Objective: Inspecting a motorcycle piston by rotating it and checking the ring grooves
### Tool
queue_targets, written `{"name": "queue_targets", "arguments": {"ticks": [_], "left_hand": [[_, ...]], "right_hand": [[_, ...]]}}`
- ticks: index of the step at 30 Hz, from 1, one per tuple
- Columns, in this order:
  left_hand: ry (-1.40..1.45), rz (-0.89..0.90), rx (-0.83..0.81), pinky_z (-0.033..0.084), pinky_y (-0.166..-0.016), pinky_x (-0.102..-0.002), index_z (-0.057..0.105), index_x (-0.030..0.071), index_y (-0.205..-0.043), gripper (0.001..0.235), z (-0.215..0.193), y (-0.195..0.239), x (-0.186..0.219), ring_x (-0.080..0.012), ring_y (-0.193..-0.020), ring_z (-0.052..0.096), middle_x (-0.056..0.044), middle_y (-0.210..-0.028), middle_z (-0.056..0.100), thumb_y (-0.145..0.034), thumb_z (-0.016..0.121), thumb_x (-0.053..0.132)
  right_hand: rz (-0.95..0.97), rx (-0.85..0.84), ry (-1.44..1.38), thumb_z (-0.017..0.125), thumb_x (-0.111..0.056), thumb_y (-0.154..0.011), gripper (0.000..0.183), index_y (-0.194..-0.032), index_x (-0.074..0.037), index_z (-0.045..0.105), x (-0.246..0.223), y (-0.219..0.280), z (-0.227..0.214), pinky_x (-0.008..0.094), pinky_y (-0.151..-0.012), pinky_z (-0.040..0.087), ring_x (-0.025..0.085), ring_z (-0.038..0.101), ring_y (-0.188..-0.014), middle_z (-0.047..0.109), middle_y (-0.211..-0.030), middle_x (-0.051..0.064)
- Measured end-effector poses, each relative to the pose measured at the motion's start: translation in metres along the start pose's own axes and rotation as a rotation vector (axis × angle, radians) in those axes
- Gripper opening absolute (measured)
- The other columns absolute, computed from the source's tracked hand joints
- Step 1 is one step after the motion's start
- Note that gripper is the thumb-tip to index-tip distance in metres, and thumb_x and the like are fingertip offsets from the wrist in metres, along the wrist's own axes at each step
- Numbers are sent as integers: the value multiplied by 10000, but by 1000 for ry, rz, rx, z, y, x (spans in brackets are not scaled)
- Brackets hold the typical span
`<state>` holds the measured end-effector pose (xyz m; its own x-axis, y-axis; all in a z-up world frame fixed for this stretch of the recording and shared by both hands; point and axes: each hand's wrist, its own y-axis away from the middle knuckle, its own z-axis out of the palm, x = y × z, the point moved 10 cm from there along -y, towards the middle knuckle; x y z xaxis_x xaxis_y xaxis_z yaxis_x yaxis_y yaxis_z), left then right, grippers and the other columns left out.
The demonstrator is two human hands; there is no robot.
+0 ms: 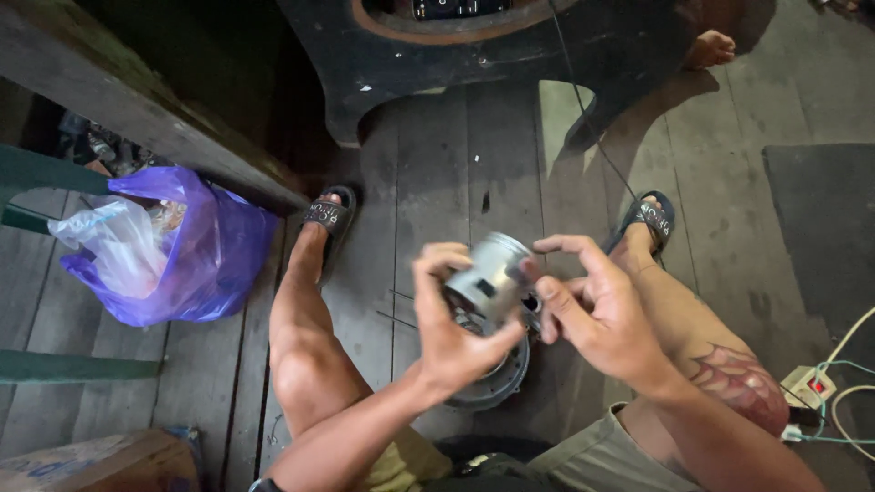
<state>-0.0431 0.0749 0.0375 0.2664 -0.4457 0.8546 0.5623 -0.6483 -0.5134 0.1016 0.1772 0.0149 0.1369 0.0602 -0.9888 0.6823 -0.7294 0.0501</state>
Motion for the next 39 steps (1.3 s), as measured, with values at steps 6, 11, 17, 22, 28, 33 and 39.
{"name": "queue_targets", "arguments": {"ticks": [6, 11, 17, 22, 28, 33, 39], "left_hand": [[54, -15, -38, 440, -896, -398, 444, 22, -1069, 586, 11, 7, -1, -318, -933, 552, -186, -1023, 501, -629, 831, 31], [7, -3, 8, 436, -929, -422, 446, 53, -1098, 640, -6, 1, -4, -291, -1004, 523, -173, -1098, 492, -595, 843, 46], [42, -14, -12, 443, -908, -436, 465, 32, -1100, 595, 1, -3, 4, -300, -975, 544, -177, -1056, 506, -621, 818, 8], [-3, 65, 37, 429, -923, -424, 408, 22, -1168, 664, -14, -17, 16, -275, -1010, 491, -152, -1069, 470, -653, 827, -4], [22, 191, -21, 475, -897, -456, 390, -27, -1202, 762, -8, -7, 22, -323, -966, 537, -171, -1029, 487, -631, 892, 31], [-10, 257, 3, 495, -869, -453, 395, -64, -1112, 721, -14, -10, 27, -378, -898, 570, -203, -997, 474, -584, 882, 1], [114, 168, -56, 500, -840, -413, 445, -83, -1102, 709, 6, -3, 24, -381, -857, 575, -211, -945, 505, -590, 919, 43]], "right_hand": [[0, 16, 4, 566, -250, -994, 406, -1362, -86, 520, 5, 1, -4, 218, -363, 419, 140, 518, -333, 635, -421, 84], [5, -10, -14, 572, -257, -986, 406, -1354, -91, 530, -4, 1, 7, 228, -361, 420, 149, 529, -343, 653, -436, 87], [35, 16, -20, 575, -274, -987, 411, -1358, -103, 527, 3, 1, 0, 230, -375, 426, 156, 524, -349, 641, -435, 97], [65, -20, -38, 575, -256, -980, 408, -1356, -104, 535, 4, 3, 9, 241, -396, 429, 154, 525, -384, 667, -462, 101], [28, -4, -136, 550, -306, -1001, 446, -1383, -84, 492, 8, 2, 5, 229, -351, 440, 158, 532, -350, 638, -466, 109], [84, -75, -258, 495, -288, -1025, 427, -1383, -57, 492, 21, 3, 21, 213, -309, 408, 157, 565, -352, 636, -487, 153], [131, -50, -358, 425, -358, -1055, 353, -1279, -116, 550, 48, 2, 6, 190, -273, 358, 149, 440, -281, 520, -433, 144]]}}
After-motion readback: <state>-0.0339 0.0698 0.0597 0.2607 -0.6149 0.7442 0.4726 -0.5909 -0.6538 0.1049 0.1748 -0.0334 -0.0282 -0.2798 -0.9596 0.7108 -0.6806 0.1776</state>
